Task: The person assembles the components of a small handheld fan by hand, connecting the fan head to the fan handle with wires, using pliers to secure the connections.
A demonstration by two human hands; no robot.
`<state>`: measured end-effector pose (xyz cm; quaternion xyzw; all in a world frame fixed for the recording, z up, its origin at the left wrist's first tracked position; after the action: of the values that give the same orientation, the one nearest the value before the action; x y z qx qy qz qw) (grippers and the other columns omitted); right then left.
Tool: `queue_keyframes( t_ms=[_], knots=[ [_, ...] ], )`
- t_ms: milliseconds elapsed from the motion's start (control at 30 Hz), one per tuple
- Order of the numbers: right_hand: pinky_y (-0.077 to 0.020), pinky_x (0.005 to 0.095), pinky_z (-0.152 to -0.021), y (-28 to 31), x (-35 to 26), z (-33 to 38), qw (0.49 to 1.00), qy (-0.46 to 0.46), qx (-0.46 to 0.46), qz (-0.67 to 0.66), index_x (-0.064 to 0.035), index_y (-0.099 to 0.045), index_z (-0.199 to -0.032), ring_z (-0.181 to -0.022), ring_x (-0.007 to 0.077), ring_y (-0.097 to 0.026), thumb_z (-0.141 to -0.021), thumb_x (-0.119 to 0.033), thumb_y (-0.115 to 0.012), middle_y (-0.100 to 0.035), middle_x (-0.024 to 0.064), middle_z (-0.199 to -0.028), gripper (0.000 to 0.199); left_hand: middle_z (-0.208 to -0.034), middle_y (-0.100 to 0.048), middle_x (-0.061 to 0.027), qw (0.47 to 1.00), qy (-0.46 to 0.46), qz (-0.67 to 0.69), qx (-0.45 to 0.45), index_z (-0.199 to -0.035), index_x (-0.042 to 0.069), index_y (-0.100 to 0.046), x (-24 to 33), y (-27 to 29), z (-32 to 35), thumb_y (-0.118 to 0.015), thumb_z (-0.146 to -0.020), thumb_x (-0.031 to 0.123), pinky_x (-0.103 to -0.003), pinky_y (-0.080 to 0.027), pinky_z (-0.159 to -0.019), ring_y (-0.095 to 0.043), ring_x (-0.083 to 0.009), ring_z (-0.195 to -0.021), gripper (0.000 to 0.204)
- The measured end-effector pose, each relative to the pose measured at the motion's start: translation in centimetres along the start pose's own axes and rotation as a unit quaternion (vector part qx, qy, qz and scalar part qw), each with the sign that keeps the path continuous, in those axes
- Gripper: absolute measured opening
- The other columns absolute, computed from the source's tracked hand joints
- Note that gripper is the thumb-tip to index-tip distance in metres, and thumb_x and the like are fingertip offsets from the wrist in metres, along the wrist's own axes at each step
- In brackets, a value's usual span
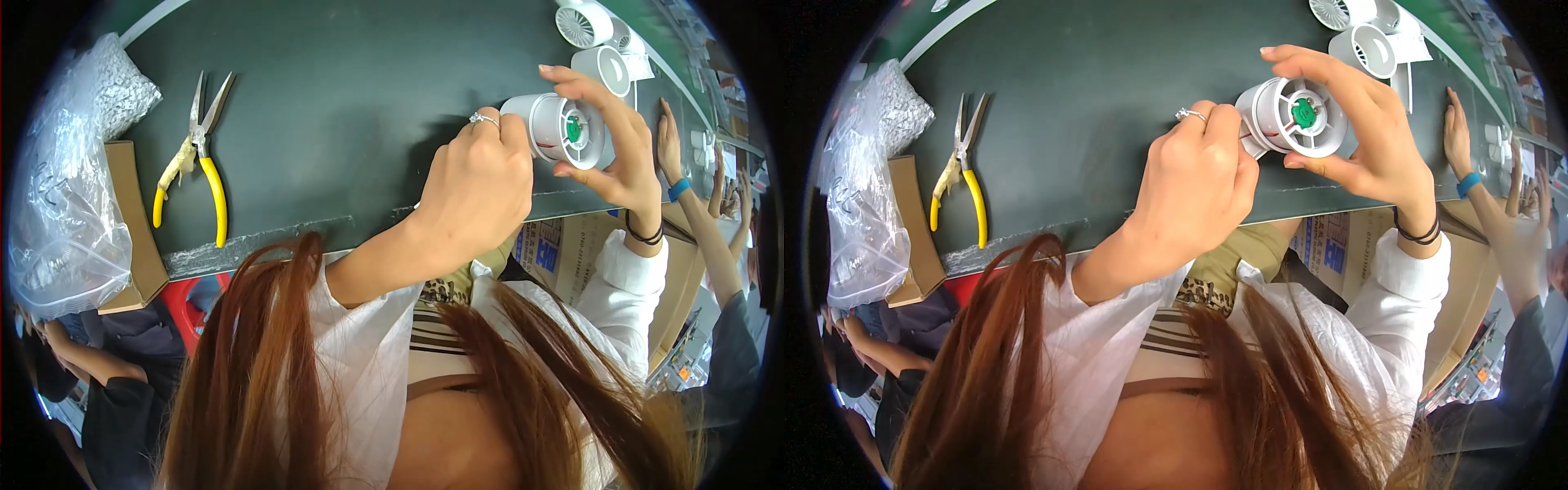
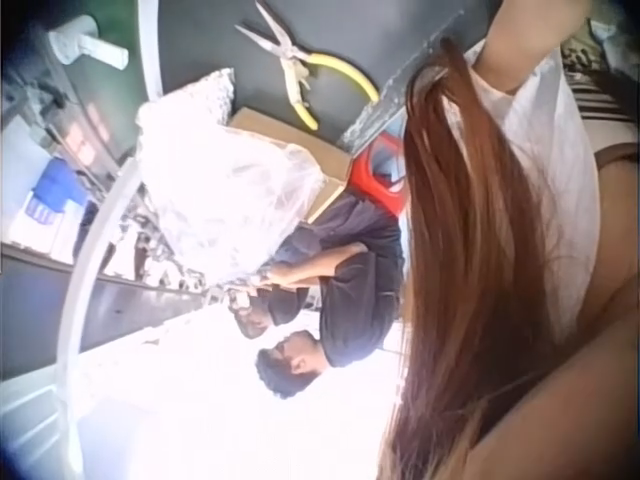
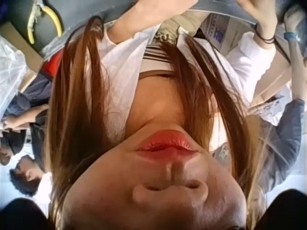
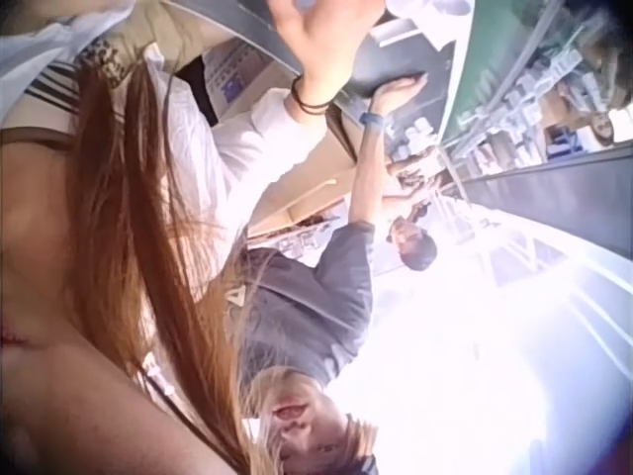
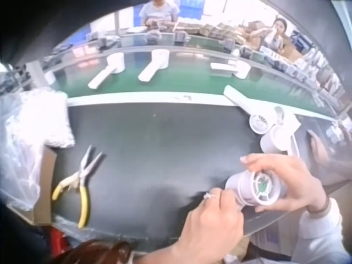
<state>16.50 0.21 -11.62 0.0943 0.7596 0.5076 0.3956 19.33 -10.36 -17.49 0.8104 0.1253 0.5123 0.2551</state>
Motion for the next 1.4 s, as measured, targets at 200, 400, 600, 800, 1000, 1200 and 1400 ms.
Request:
queue_keyframes(
  t_ms=[200,400,600,800,1000,1200,1400],
  knots=[
    [-0.0455,0.0391,-0.090,-0.2,-0.2,0.4,1.000,0.000,0.012,-0.021,0.0029,-0.051,-0.114,-0.108,0.0357,-0.057,-0.064,-0.015,-0.079,-0.056,0.0225,-0.121,0.060,-0.074,-0.050,-0.0163,1.000,-0.007,0.007,0.015,-0.078,-0.002,-0.047,0.4,0.0,0.5,-0.059,-0.069,-0.001,-0.038,-0.050,-0.052,-0.057,-0.0316,-0.058,0.015],
    [-0.0455,0.0403,-0.087,-0.4,-0.6,1.1,1.000,-0.022,0.008,0.001,0.0031,-0.051,-0.113,-0.103,0.0358,-0.057,-0.064,-0.010,-0.078,-0.055,0.0235,-0.117,0.057,-0.065,-0.050,-0.0120,0.998,-0.027,-0.057,0.021,-0.076,-0.001,-0.046,1.0,-0.5,0.6,-0.059,-0.065,-0.003,-0.033,-0.049,-0.045,-0.058,-0.0246,-0.051,0.017],
    [-0.0469,0.0370,-0.082,-0.4,-0.9,1.7,0.997,-0.051,0.033,0.037,0.0033,-0.055,-0.113,-0.098,0.0290,-0.053,-0.064,-0.008,-0.078,-0.046,0.0177,-0.112,0.056,-0.058,-0.049,-0.0097,0.996,-0.046,-0.075,0.024,-0.073,0.000,-0.045,1.1,-0.4,0.5,-0.058,-0.064,-0.005,-0.030,-0.048,-0.042,-0.058,-0.0208,-0.047,0.017],
    [-0.0467,0.0354,-0.080,-0.2,-0.8,1.2,0.997,-0.049,0.045,0.035,0.0033,-0.057,-0.114,-0.095,0.0258,-0.052,-0.063,-0.012,-0.080,-0.045,0.0158,-0.110,0.057,-0.058,-0.048,-0.0093,0.996,-0.041,-0.074,0.035,-0.073,0.000,-0.045,1.1,0.0,0.4,-0.057,-0.063,-0.007,-0.030,-0.047,-0.041,-0.056,-0.0198,-0.045,0.017],
    [-0.0464,0.0350,-0.079,0.0,-1.0,1.3,0.997,-0.037,0.048,0.048,0.0032,-0.057,-0.113,-0.093,0.0269,-0.053,-0.063,-0.014,-0.079,-0.046,0.0165,-0.109,0.057,-0.058,-0.047,-0.0088,0.995,-0.040,-0.084,0.038,-0.072,0.000,-0.046,1.3,0.0,0.4,-0.056,-0.062,-0.007,-0.029,-0.047,-0.040,-0.056,-0.0193,-0.044,0.016],
    [-0.0460,0.0340,-0.076,-0.5,-1.1,1.3,0.998,-0.036,0.019,0.052,0.0036,-0.057,-0.113,-0.091,0.0274,-0.053,-0.063,-0.015,-0.077,-0.047,0.0171,-0.107,0.057,-0.058,-0.047,-0.0083,0.994,-0.042,-0.094,0.033,-0.071,0.000,-0.045,1.3,-0.1,0.4,-0.056,-0.062,-0.007,-0.029,-0.047,-0.039,-0.056,-0.0190,-0.044,0.017],
    [-0.0465,0.0340,-0.074,-0.2,-1.2,1.3,0.997,-0.036,0.042,0.051,0.0061,-0.056,-0.112,-0.089,0.0266,-0.053,-0.064,-0.015,-0.078,-0.047,0.0182,-0.108,0.057,-0.058,-0.046,-0.0076,0.994,-0.042,-0.094,0.037,-0.070,0.001,-0.044,1.4,-0.2,0.3,-0.057,-0.060,-0.007,-0.029,-0.046,-0.039,-0.055,-0.0187,-0.044,0.018]
  ],
)
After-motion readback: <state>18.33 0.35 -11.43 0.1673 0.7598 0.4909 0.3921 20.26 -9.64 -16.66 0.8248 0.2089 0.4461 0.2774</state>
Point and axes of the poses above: each hand's wrist, its own z-axis away from the middle knuckle, its own y-axis out of the back of the hand, x = y × z, the point moved 8 cm from there along -z, towards the middle knuckle
